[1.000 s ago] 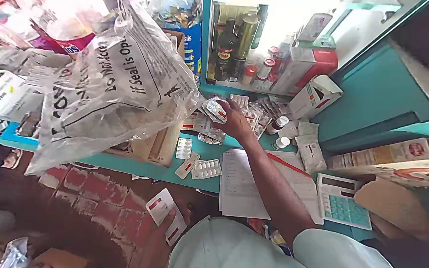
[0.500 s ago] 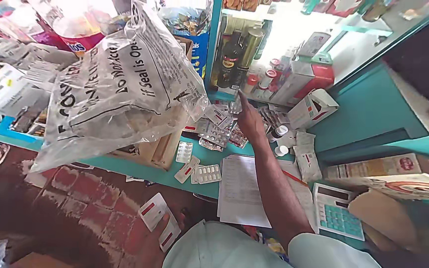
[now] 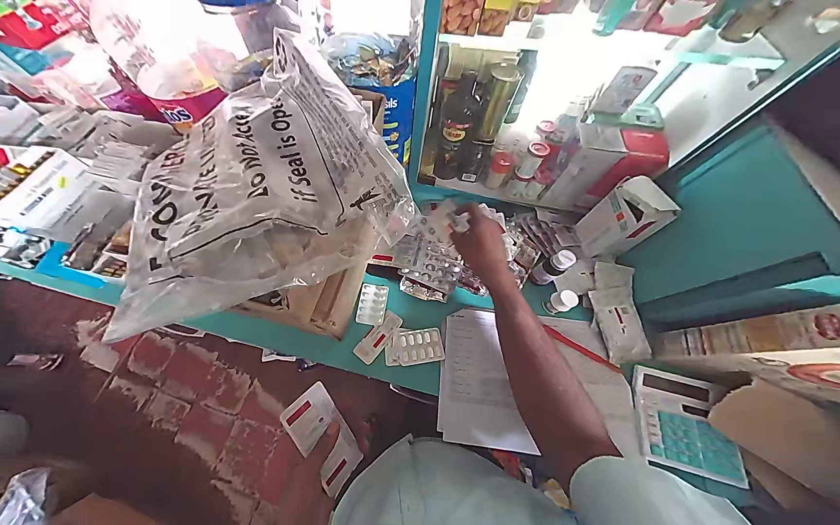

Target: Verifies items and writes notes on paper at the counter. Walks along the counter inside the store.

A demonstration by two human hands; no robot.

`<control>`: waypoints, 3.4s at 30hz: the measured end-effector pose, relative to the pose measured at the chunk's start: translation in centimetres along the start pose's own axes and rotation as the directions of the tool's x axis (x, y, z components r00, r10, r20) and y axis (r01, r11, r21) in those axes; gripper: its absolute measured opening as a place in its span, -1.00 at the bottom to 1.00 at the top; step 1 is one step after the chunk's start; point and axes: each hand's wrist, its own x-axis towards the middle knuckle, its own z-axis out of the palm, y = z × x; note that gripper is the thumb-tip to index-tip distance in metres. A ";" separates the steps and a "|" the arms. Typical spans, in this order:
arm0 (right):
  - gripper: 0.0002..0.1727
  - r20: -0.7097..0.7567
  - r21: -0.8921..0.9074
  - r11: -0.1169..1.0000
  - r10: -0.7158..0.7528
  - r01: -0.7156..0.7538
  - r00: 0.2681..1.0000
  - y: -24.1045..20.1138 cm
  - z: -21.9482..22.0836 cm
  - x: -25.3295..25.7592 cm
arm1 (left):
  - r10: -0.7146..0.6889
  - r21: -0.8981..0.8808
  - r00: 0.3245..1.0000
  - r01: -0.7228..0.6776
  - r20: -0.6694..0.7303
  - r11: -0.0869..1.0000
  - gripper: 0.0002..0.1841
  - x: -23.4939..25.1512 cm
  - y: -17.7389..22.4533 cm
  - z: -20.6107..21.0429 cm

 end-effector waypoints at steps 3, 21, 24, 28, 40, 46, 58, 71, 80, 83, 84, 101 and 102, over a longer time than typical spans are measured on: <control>-0.51 -0.068 -0.135 0.981 0.129 -0.137 0.989 0.4 -3.2 0.7 | 0.013 0.043 0.996 -0.009 -0.089 0.999 -0.75 -0.4 0.1 -0.1; -0.48 0.136 0.806 0.575 0.046 -0.138 0.990 -0.2 -1.9 0.6 | 0.038 0.045 0.994 -0.034 -0.099 0.998 -0.75 -0.7 -0.5 -0.9; -0.46 0.240 0.945 0.221 0.027 -0.240 0.970 -0.6 -2.9 -2.0 | 0.032 0.041 0.999 -0.031 -0.037 0.999 -0.75 -0.5 -0.4 0.1; -0.42 0.244 0.955 0.181 -0.018 -0.237 0.970 -0.7 -3.1 -4.4 | 0.008 0.090 0.999 -0.012 0.048 0.996 -0.75 -0.1 0.0 1.1; -0.75 0.050 0.926 0.376 -0.024 -0.038 0.998 0.4 -3.9 -14.3 | 0.059 -0.302 0.809 0.149 0.584 0.942 0.03 3.9 -0.4 0.6; -0.64 -0.004 0.896 0.442 -0.107 0.051 0.994 -0.9 -3.4 -19.2 | 0.039 -0.327 0.791 0.207 0.611 0.922 0.07 4.2 -0.3 0.8; -0.74 0.263 0.437 0.744 -0.643 0.505 0.719 -7.9 1.2 -25.8 | 0.003 -0.103 0.920 0.041 0.392 0.994 -0.65 3.1 -0.7 1.8; -0.74 -0.241 -0.301 0.879 0.306 -0.371 0.921 13.3 -8.5 -22.9 | -0.239 0.509 0.451 -0.732 0.860 0.453 -0.47 2.5 -4.0 5.0; -0.68 -0.376 0.276 0.955 0.210 -0.107 0.902 12.0 -9.5 -24.7 | -0.697 0.234 0.267 -0.961 0.666 -0.144 -0.38 0.5 -7.3 12.9; -0.84 -0.395 0.713 0.679 0.185 0.173 0.900 12.7 -6.0 -25.4 | -0.728 0.207 0.273 -0.961 0.628 -0.182 -0.41 0.4 -9.1 13.3; -0.84 -0.381 0.766 0.612 0.184 0.198 0.906 12.9 -4.8 -25.6 | -0.734 0.201 0.276 -0.961 0.621 -0.191 -0.41 0.4 -9.5 13.3; -0.77 -0.217 0.652 0.758 0.152 0.027 0.964 11.5 -2.5 -25.2 | -0.598 0.422 0.527 -0.848 0.604 -0.320 -0.36 3.1 -9.6 15.6; -0.84 -0.209 0.613 0.790 0.157 0.004 0.965 11.5 -2.4 -25.5 | -0.608 0.431 0.531 -0.844 0.590 -0.319 -0.35 3.1 -9.5 15.8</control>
